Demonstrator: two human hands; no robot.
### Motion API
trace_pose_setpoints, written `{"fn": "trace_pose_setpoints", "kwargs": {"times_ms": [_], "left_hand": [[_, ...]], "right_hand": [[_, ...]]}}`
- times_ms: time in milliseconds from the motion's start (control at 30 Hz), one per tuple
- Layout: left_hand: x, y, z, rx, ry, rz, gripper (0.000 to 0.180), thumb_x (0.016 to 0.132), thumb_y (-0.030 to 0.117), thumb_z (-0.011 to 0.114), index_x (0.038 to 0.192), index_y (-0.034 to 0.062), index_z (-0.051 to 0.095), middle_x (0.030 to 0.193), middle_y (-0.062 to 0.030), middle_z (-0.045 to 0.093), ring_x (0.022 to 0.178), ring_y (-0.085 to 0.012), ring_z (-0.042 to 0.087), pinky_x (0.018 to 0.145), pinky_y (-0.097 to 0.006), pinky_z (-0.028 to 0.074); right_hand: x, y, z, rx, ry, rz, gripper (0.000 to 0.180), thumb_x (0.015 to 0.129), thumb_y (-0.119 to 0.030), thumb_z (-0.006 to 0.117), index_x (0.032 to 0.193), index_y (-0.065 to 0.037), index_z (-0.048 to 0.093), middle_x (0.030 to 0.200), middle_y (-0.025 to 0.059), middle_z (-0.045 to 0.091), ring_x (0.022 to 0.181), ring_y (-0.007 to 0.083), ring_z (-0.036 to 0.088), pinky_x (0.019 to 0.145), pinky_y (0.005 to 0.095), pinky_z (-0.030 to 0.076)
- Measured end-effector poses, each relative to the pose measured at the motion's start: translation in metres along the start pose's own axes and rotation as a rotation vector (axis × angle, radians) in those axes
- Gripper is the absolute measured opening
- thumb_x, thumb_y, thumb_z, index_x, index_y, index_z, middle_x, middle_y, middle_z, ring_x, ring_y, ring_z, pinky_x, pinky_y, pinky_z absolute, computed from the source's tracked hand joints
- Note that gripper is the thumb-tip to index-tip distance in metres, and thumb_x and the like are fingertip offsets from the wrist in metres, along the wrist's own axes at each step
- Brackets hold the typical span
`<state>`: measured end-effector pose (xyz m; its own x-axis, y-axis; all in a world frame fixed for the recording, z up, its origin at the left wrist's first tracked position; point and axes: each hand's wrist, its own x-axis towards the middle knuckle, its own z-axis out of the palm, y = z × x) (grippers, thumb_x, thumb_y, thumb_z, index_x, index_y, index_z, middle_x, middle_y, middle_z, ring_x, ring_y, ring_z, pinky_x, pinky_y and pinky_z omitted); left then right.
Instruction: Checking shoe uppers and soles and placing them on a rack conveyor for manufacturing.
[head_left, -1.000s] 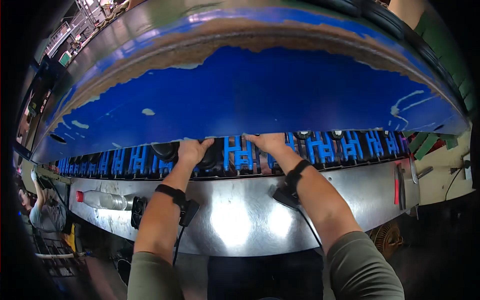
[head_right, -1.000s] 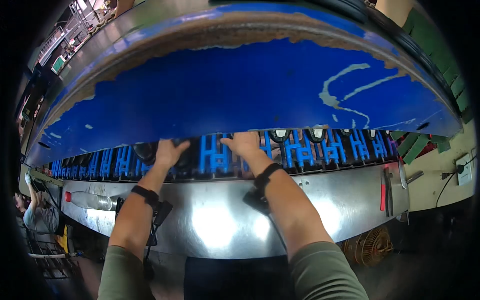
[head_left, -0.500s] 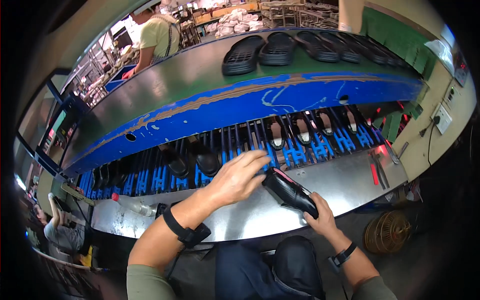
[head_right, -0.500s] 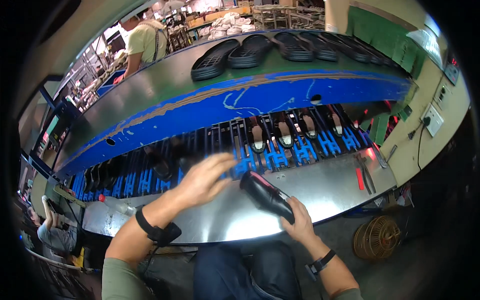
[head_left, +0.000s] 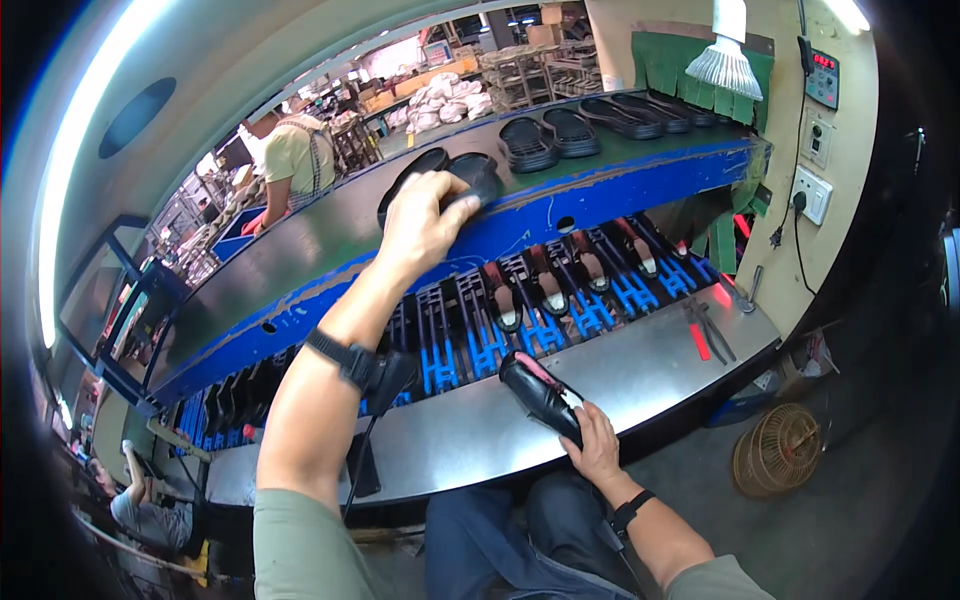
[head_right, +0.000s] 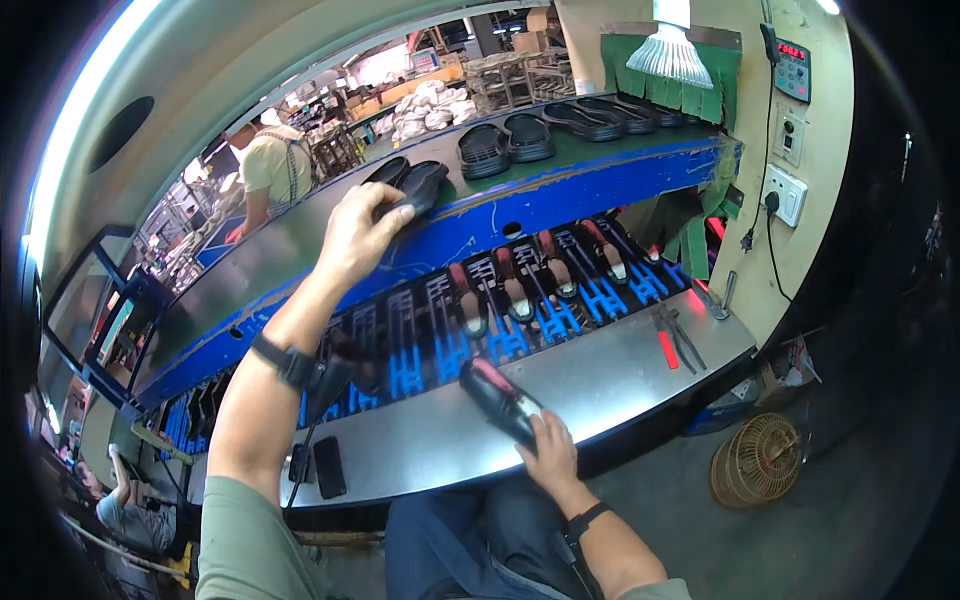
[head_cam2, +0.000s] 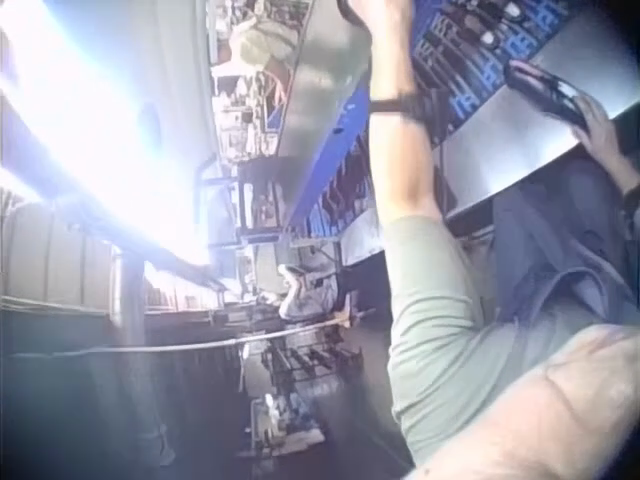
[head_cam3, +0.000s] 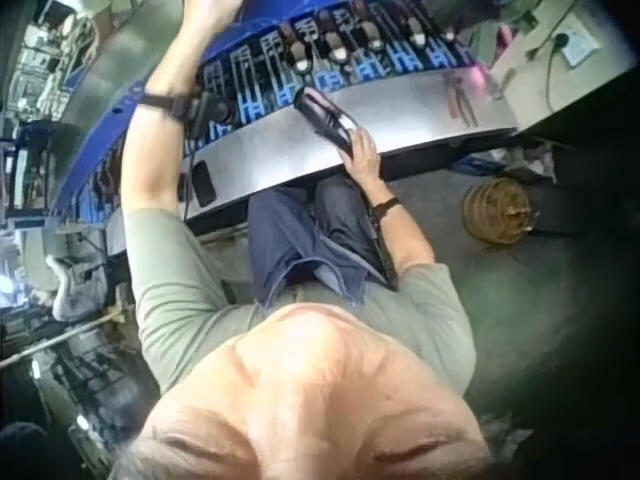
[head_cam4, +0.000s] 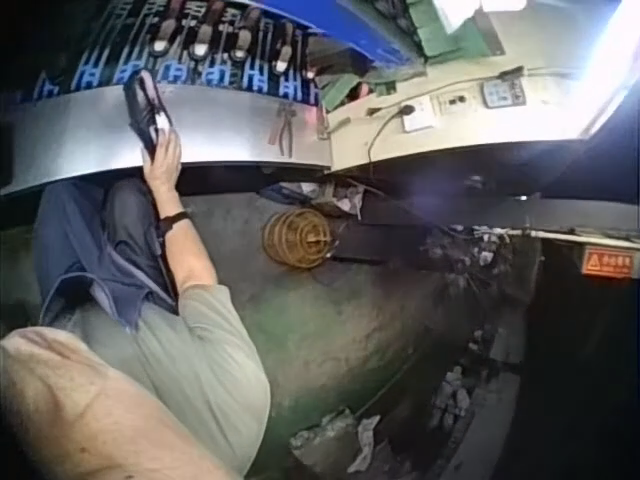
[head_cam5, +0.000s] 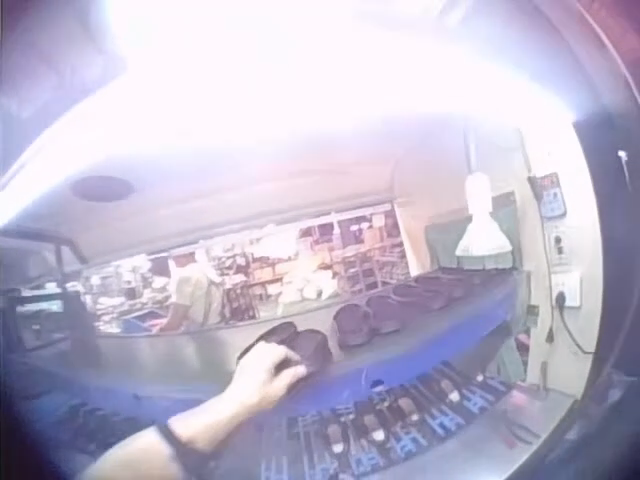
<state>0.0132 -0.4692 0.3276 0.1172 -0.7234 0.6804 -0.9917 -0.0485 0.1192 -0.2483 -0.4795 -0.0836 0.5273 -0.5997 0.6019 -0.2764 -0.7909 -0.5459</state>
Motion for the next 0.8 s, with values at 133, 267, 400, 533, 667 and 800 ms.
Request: {"fn": "trace_pose_setpoints", "kwargs": {"times_ms": [133,267,400,533,667,800], "left_hand": [[-0.109,0.078,-0.053,-0.023,-0.185,0.359,0.015,0.079,0.018,0.075,0.083,0.0061,0.066,0.079,-0.0124,0.065,0.074,-0.0337,0.064,0.065,-0.043,0.05],[-0.302,0.155,-0.066,-0.223,-0.557,0.351,0.02,0.081,0.022,0.073,0.083,0.0073,0.059,0.07,-0.0102,0.056,0.06,-0.0294,0.061,0.05,-0.041,0.048],[-0.513,0.182,-0.007,-0.333,-0.612,-0.142,0.027,0.089,0.028,0.071,0.081,0.0055,0.059,0.073,-0.0113,0.056,0.066,-0.0307,0.065,0.057,-0.041,0.055],[-0.538,0.172,-0.014,-0.704,-0.375,-0.388,0.013,0.088,0.019,0.073,0.093,0.0069,0.07,0.087,-0.0115,0.068,0.078,-0.0286,0.069,0.068,-0.038,0.056],[-0.523,0.088,-0.023,-0.069,0.291,-0.609,0.034,0.081,0.02,0.077,0.106,-0.0005,0.066,0.108,-0.0157,0.066,0.1,-0.0349,0.064,0.089,-0.043,0.052],[-0.528,0.014,0.004,-0.504,0.081,-1.109,0.047,0.086,0.029,0.077,0.117,-0.0057,0.067,0.113,-0.0187,0.069,0.109,-0.0306,0.066,0.096,-0.039,0.05]], "right_hand": [[-0.004,0.008,-0.006,-0.024,-0.158,0.089,0.08,0.069,-0.002,0.079,0.141,-0.005,0.045,0.14,0.023,0.05,0.128,0.0427,0.05,0.105,0.0483,0.047],[0.017,0.015,-0.018,-0.092,-0.348,0.111,0.081,0.07,-0.004,0.075,0.143,-0.005,0.041,0.128,0.0283,0.058,0.119,0.0451,0.057,0.101,0.0485,0.049],[0.08,-0.049,-0.082,-0.158,-0.372,0.042,0.055,0.072,-0.014,0.078,0.123,-0.002,0.059,0.1,0.0242,0.071,0.094,0.0437,0.069,0.087,0.0487,0.055],[0.104,-0.133,-0.16,0.25,-0.219,0.053,0.044,0.076,-0.02,0.081,0.113,-0.003,0.065,0.092,0.0166,0.073,0.089,0.0257,0.073,0.081,0.0351,0.057],[0.046,-0.135,-0.153,0.72,-0.347,0.201,0.033,0.083,-0.016,0.072,0.108,0.004,0.065,0.096,0.005,0.069,0.088,0.0137,0.063,0.082,0.0294,0.052],[-0.029,-0.149,-0.122,0.77,-0.523,0.426,0.033,0.085,-0.02,0.072,0.109,0.003,0.065,0.096,0.0038,0.067,0.091,0.0112,0.061,0.084,0.0296,0.051]]}}
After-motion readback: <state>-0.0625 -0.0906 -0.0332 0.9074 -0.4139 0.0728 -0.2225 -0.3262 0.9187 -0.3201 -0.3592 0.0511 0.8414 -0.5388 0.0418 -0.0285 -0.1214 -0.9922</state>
